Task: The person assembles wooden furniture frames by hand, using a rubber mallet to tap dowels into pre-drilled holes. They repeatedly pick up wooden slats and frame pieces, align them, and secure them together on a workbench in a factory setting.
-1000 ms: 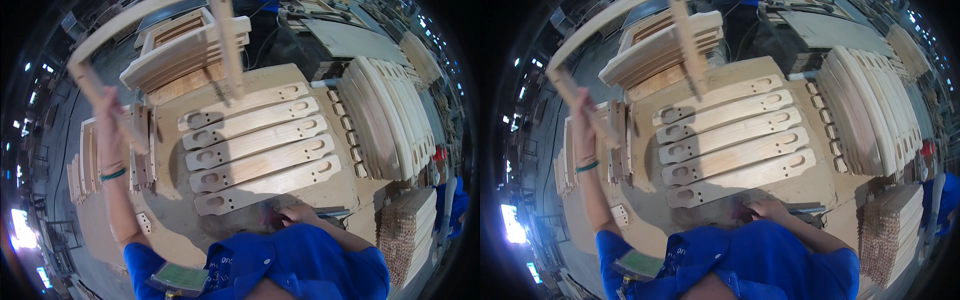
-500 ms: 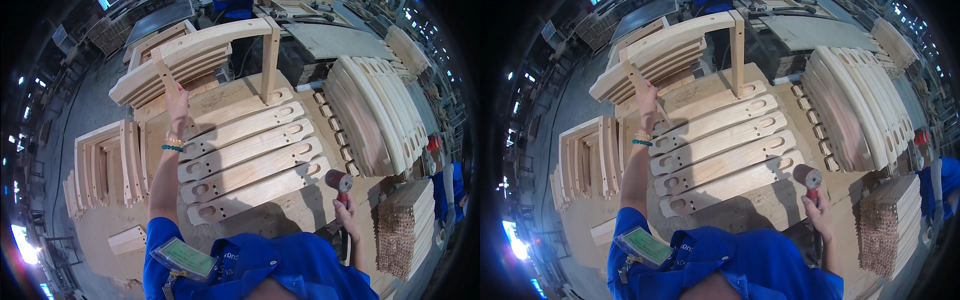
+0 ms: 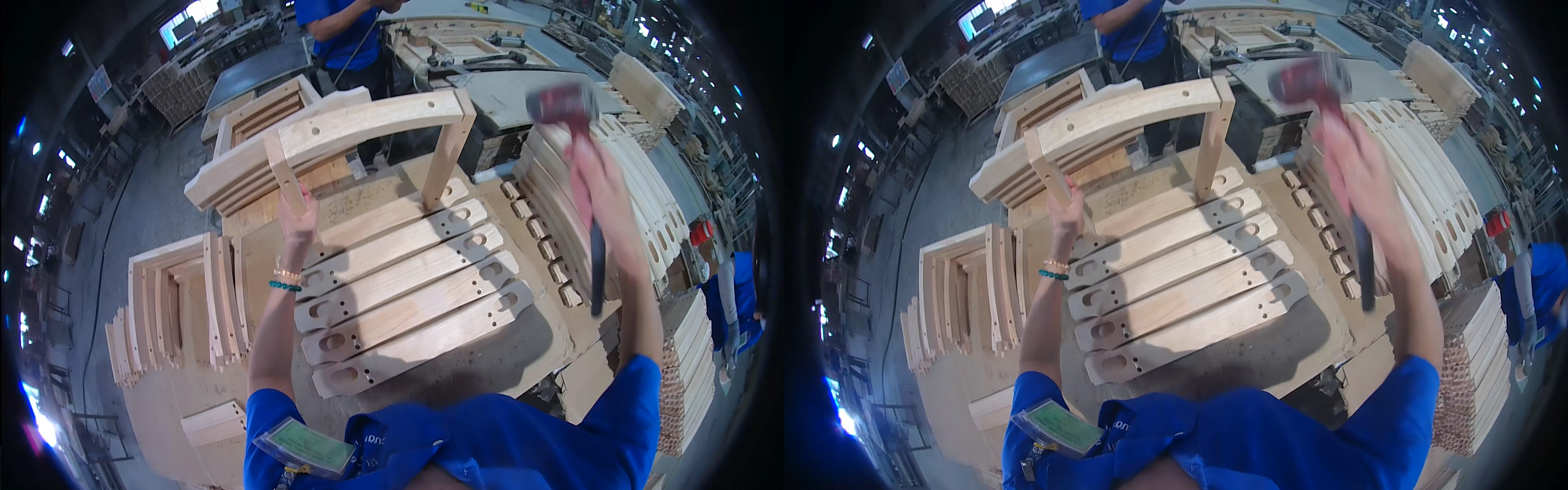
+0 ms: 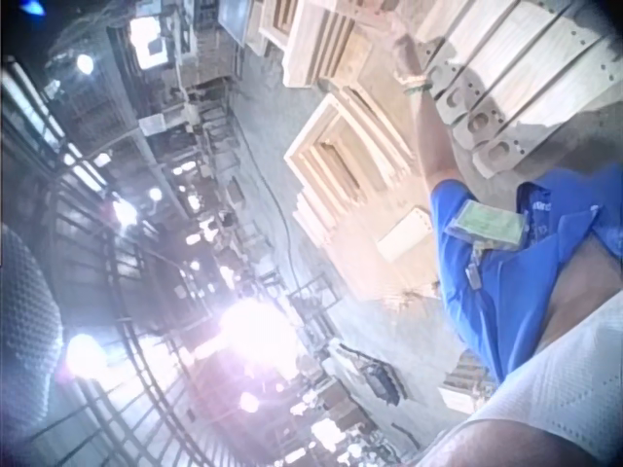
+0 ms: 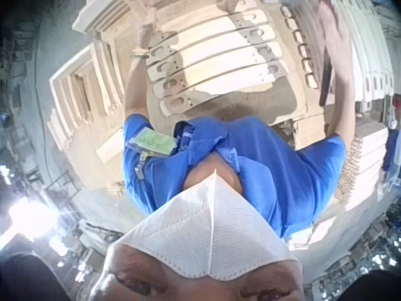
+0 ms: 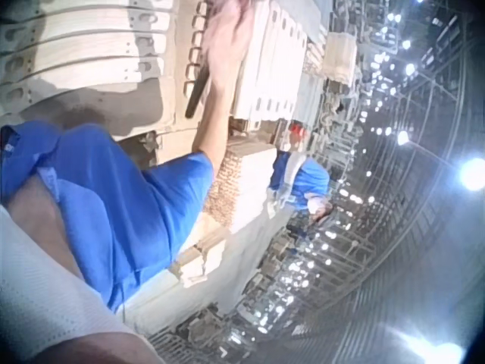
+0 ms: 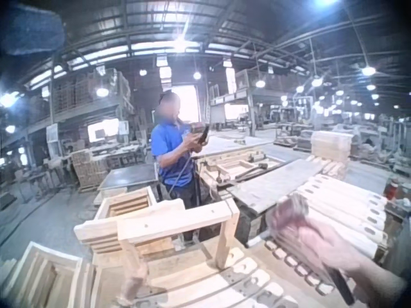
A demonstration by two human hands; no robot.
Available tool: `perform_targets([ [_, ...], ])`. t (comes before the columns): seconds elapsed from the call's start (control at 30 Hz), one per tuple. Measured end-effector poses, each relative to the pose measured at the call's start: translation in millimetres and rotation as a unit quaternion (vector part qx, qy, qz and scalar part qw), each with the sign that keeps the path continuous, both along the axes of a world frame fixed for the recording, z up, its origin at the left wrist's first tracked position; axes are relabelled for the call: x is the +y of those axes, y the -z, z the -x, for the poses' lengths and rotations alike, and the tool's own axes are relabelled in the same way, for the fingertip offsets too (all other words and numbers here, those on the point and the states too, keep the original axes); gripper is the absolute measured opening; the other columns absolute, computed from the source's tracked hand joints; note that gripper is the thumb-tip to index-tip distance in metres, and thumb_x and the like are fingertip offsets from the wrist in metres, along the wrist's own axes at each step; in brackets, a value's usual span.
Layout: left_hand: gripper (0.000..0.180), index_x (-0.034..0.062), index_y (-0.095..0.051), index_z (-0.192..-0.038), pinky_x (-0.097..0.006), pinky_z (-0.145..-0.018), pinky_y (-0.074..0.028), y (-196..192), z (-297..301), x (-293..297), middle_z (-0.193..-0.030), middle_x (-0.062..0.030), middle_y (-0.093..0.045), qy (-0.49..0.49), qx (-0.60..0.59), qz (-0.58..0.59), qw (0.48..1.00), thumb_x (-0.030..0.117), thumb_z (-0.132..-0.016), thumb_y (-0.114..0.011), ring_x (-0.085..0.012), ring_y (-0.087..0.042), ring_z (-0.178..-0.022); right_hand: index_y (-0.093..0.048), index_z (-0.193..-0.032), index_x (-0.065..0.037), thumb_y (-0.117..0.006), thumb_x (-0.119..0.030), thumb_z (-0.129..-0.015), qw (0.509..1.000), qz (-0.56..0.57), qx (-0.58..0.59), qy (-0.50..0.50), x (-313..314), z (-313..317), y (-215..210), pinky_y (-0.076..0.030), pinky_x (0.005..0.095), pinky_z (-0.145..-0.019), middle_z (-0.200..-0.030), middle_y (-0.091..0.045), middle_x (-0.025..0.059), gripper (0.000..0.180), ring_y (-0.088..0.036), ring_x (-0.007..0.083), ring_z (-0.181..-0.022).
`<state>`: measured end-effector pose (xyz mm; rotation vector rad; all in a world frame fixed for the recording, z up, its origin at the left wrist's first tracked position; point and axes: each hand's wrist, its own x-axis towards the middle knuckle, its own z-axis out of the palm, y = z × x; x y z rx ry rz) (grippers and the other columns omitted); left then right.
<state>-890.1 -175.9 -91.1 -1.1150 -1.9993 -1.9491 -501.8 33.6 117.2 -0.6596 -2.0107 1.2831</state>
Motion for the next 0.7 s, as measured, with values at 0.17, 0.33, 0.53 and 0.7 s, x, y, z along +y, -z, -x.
perform_targets([
  [0.17,0.023,0.0066,-0.051,-0.099,-0.025,-0.072,-0.045,-6.2,3.3,3.1,-0.084,-0.0004,-0.051,-0.014,0.006,0.024,1.0,0.006,-0.079,-0.062,-0.0101,-0.05,-0.076,-0.053,-0.103,-0.007,-0.043,-0.045,-0.1,0.986,-0.086,0.139,0.035,35.9,75.7,-30.7,-0.031,0.0225,-0.037,-0.064,-0.045,-0.0013,0.04,-0.038,0.0059,-0.042],
  [0.33,0.023,0.0069,-0.051,-0.1,-0.026,-0.072,-0.045,-9.3,-3.9,-1.1,-0.083,-0.001,-0.051,-0.018,-0.007,0.067,0.998,0.008,-0.079,-0.061,-0.0112,-0.05,-0.076,-0.054,-0.108,-0.005,-0.044,-0.055,-0.094,0.983,-0.075,-0.168,-0.013,53.9,106.3,9.0,-0.037,0.0308,-0.038,-0.069,-0.05,0.0044,0.053,-0.045,0.0133,-0.046],
  [0.53,0.024,0.0062,-0.051,-0.101,-0.03,-0.074,-0.047,-10.8,6.8,-9.4,-0.085,-0.002,-0.052,-0.019,0.018,0.094,0.995,0.009,-0.079,-0.061,-0.0136,-0.053,-0.079,-0.051,-0.091,-0.002,-0.044,-0.059,-0.093,0.985,-0.143,0.086,0.049,60.2,104.4,-41.8,-0.035,0.0277,-0.039,-0.07,-0.051,0.0048,0.058,-0.046,0.0116,-0.046],
  [0.7,0.027,0.0068,-0.05,-0.101,-0.03,-0.074,-0.047,-17.7,-7.3,-6.7,-0.086,-0.0032,-0.053,-0.012,-0.004,0.089,0.996,0.009,-0.077,-0.062,-0.0142,-0.053,-0.079,-0.051,-0.091,-0.004,-0.045,-0.049,-0.096,0.988,-0.121,-0.086,0.041,40.6,102.8,23.1,-0.032,0.0258,-0.038,-0.06,-0.046,-0.0023,0.045,-0.041,0.0087,-0.042],
])
